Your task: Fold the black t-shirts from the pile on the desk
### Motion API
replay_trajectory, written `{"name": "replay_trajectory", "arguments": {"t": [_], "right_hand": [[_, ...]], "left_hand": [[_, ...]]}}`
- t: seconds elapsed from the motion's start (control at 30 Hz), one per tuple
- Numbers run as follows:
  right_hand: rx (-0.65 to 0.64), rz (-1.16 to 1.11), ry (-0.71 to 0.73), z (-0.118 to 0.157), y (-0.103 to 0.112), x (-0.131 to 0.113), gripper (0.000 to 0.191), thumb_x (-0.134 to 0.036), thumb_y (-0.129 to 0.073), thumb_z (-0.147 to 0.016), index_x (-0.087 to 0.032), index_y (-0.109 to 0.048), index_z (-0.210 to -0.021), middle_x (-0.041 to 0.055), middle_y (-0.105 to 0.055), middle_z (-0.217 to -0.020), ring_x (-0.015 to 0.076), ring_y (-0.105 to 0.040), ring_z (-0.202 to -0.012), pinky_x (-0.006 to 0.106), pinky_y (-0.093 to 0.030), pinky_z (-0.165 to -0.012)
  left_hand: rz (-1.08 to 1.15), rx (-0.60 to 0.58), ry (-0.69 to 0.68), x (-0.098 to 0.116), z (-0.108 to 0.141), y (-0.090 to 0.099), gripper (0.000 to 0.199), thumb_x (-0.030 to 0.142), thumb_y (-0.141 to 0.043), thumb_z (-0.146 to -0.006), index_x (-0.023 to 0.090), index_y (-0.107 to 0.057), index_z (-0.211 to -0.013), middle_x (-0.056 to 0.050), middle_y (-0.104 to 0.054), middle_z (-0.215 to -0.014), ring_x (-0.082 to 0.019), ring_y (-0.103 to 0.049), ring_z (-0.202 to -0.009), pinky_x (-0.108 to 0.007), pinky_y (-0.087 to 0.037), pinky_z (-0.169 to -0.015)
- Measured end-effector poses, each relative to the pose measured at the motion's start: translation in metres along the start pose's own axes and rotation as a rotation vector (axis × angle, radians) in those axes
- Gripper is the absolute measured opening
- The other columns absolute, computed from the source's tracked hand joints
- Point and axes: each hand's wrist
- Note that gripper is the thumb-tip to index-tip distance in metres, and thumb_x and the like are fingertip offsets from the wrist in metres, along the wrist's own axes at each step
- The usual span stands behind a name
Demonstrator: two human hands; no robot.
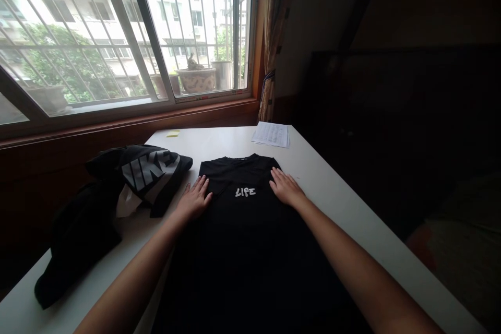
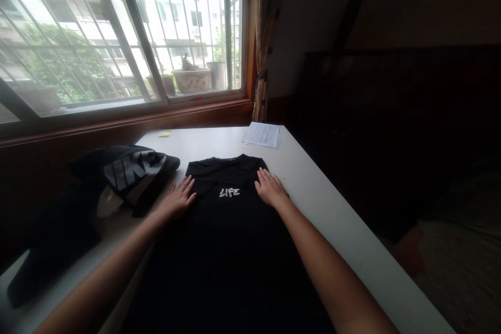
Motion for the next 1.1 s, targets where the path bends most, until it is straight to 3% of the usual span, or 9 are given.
{"name": "replay_trajectory", "arguments": {"t": [0.33, 0.53, 0.67, 0.83, 0.93, 1.1], "right_hand": [[-0.001, -0.026, 0.002, -0.027, -0.001, -0.001, 0.062, -0.044, -0.026, -0.104, -0.018, -0.031, -0.16, 0.0066, -0.022, -0.168, 0.0209, -0.02, -0.155, 0.047, -0.015, -0.126], [0.172, 0.026, 0.108, -0.016, 0.004, 0.001, 0.053, -0.03, -0.033, -0.101, -0.013, -0.052, -0.148, 0.0101, -0.045, -0.158, 0.0216, -0.035, -0.15, 0.046, -0.016, -0.127], [0.221, 0.072, 0.243, 0.02, 0.011, 0.009, 0.053, -0.032, -0.033, -0.102, -0.014, -0.051, -0.149, 0.0101, -0.043, -0.159, 0.0234, -0.033, -0.151, 0.049, -0.016, -0.127], [0.063, 0.045, 0.236, 0.09, 0.018, 0.024, 0.061, -0.049, -0.031, -0.105, -0.021, -0.034, -0.159, 0.0062, -0.028, -0.166, 0.0252, -0.023, -0.155, 0.053, -0.019, -0.126], [-0.009, 0.007, 0.205, 0.13, 0.022, 0.03, 0.065, -0.057, -0.028, -0.105, -0.026, -0.025, -0.162, 0.0038, -0.019, -0.169, 0.0255, -0.016, -0.156, 0.054, -0.018, -0.126], [-0.075, -0.022, 0.198, 0.183, 0.031, 0.03, 0.067, -0.06, -0.029, -0.104, -0.032, -0.015, -0.163, 0.0006, -0.014, -0.169, 0.0253, -0.012, -0.157, 0.054, -0.015, -0.127]], "left_hand": [[-0.002, 0.002, -0.001, -0.012, -0.024, -0.001, 0.065, 0.048, -0.027, -0.105, 0.015, -0.026, -0.161, -0.01, -0.015, -0.169, -0.028, -0.013, -0.157, -0.053, -0.015, -0.126], [-0.024, 0.025, 0.004, -0.011, -0.022, -0.001, 0.063, 0.047, -0.028, -0.105, 0.016, -0.029, -0.16, -0.01, -0.017, -0.169, -0.028, -0.016, -0.157, -0.054, -0.017, -0.125], [-0.045, 0.057, 0.006, -0.009, -0.018, 0.002, 0.061, 0.043, -0.031, -0.105, 0.017, -0.03, -0.16, -0.01, -0.018, -0.168, -0.029, -0.017, -0.156, -0.055, -0.018, -0.125], [-0.101, 0.214, -0.13, 0.003, -0.008, 0.013, 0.059, 0.032, -0.035, -0.103, 0.016, -0.03, -0.16, -0.009, -0.013, -0.169, -0.028, -0.008, -0.158, -0.057, -0.012, -0.126], [-0.09, 0.251, -0.275, 0.03, 0.009, 0.015, 0.055, 0.032, -0.038, -0.103, 0.02, -0.037, -0.157, -0.008, -0.019, -0.168, -0.028, -0.013, -0.157, -0.056, -0.015, -0.127], [0.046, 0.138, -0.48, 0.085, 0.057, 0.011, 0.06, 0.053, -0.035, -0.105, 0.026, -0.031, -0.159, -0.005, -0.026, -0.166, -0.029, -0.022, -0.155, -0.059, -0.025, -0.124]]}}
Point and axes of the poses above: each hand's wrist, its own z-axis away from the middle knuckle, its own y-axis out of the back of the hand, x = y × z
